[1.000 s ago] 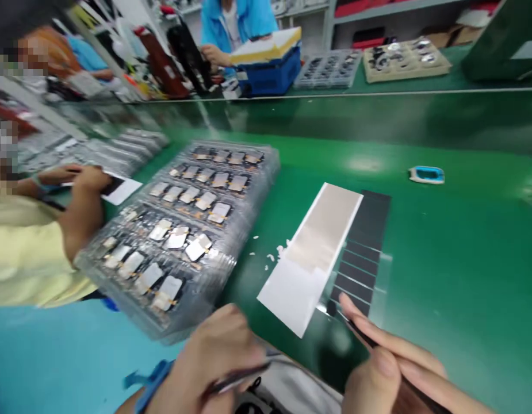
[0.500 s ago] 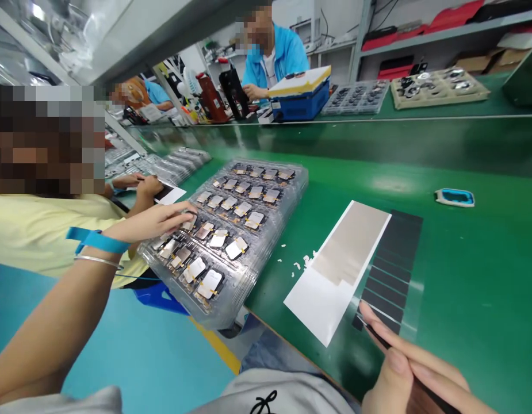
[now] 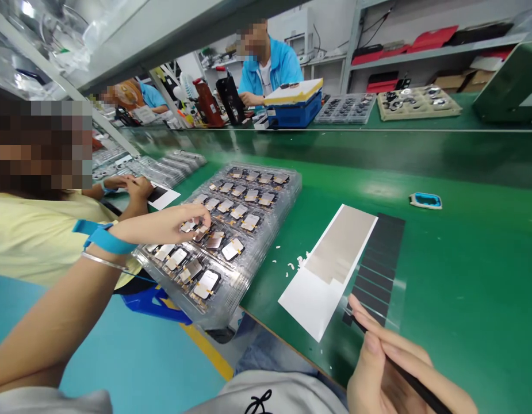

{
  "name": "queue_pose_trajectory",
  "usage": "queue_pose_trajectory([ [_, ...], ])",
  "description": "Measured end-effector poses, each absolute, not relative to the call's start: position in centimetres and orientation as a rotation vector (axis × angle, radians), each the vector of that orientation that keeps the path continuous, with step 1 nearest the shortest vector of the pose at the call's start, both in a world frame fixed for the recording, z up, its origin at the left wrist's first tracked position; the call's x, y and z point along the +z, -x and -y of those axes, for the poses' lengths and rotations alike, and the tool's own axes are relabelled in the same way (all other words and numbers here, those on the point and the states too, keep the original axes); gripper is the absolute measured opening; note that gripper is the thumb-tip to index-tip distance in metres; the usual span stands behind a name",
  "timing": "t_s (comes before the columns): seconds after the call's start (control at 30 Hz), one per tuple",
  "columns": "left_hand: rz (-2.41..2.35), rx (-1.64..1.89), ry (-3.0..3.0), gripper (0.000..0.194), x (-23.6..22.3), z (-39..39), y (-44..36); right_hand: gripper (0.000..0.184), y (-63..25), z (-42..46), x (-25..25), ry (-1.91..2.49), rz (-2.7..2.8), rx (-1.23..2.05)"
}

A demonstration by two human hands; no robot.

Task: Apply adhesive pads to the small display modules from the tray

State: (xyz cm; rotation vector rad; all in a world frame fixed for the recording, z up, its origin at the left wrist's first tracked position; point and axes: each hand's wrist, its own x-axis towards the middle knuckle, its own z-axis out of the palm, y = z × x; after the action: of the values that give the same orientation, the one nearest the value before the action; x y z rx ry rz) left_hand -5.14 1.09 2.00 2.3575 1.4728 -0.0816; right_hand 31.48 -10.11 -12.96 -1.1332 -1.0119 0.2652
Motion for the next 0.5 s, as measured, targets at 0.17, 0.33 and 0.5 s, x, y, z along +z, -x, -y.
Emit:
queue_pose_trajectory([
  [0.17,-1.481,-0.196,-2.289,0.026,3.5,-2.0,4.5,0.021,-31.5,10.1,-11.4,1.194,1.060,0.293],
  [0.33,-1.528,-0.152,-2.322,0.014,4.8,-1.7,4.6,0.020,-31.1,9.9,-10.4,1.164,0.986,0.285],
  [0.5,-1.522,0.083,-2.460,0.030,5.3,1.2,3.4,0.019,-30.8,9.3,-10.5,0.986,0.949,0.321],
])
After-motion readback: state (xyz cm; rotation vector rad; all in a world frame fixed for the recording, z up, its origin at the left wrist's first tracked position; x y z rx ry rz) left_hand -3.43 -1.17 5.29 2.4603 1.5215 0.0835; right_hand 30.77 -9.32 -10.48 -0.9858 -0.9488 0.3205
